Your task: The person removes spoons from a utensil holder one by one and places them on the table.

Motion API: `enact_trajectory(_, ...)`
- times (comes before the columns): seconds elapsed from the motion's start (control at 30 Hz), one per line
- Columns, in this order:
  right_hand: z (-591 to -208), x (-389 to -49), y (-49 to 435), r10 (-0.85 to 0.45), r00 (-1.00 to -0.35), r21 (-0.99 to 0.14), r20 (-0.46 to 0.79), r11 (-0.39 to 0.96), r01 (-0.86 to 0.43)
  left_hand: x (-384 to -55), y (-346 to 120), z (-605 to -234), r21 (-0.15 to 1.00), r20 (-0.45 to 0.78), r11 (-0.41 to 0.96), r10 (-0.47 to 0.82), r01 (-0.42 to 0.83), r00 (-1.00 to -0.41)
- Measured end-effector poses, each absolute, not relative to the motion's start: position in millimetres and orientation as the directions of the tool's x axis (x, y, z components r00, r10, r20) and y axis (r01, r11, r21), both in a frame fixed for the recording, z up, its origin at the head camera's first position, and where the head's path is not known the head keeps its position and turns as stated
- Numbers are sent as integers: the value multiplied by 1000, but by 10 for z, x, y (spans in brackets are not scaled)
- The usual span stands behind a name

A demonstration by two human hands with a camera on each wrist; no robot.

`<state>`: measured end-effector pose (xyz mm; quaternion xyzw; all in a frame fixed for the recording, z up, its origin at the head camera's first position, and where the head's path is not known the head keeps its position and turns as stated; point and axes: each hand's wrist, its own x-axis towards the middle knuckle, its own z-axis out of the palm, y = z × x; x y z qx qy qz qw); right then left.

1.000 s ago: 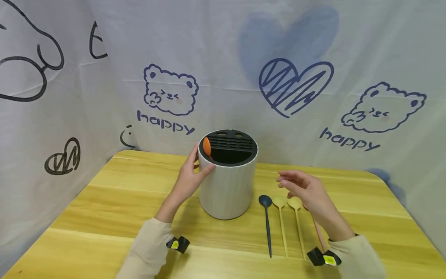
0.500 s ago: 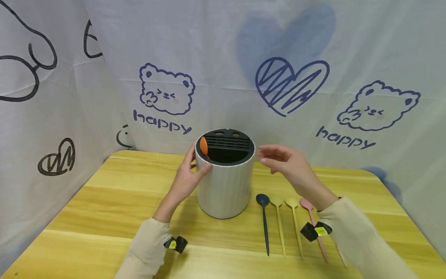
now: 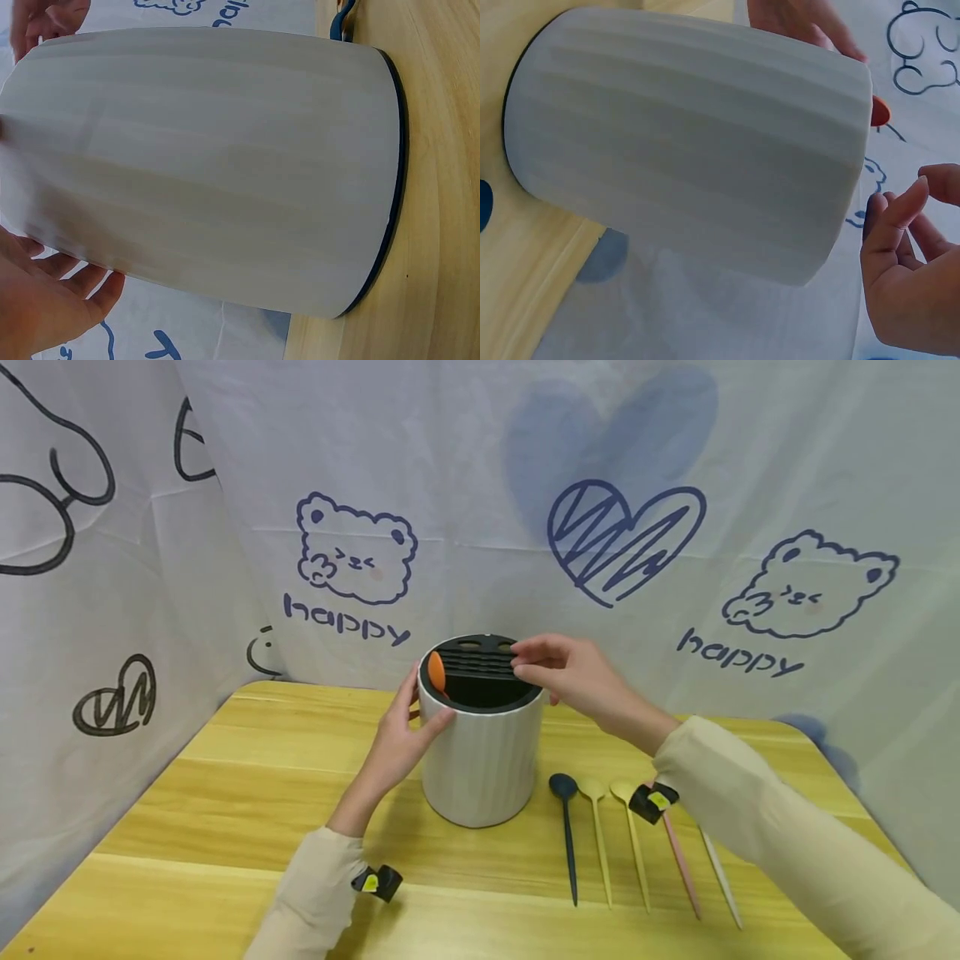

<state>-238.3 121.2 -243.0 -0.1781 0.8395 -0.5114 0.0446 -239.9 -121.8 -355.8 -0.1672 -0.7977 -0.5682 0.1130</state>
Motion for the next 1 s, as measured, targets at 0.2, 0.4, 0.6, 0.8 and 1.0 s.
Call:
enact_trajectory(0.2,-2341,-2428,1019,-376,-921,-857,97,440,-270,-2400,-1222,-3555,869,373,290,146,400,-916)
enact_trajectory(0.4,-2298,-2438,823,-406,-908,-838,105,455,-300,-2402,-1220,-3553,865,383,287,155,413,-911)
enact_trajectory(0.6,-2316,-2474,696,-399,-915,-835,62,481,-266,-2395,-1221,-3550,867,376,290,155,406,-914)
enact_trajectory(0.8,-2314,-2513,626,-368,-930,-865,13,463,-196,-2390,-1226,-3537,870,369,289,158,400,-916)
enact_trajectory(1.0,-2335,-2526,527,-357,-934,-853,-27,494,-165,-2398,-1217,-3534,870,373,285,155,402,-915)
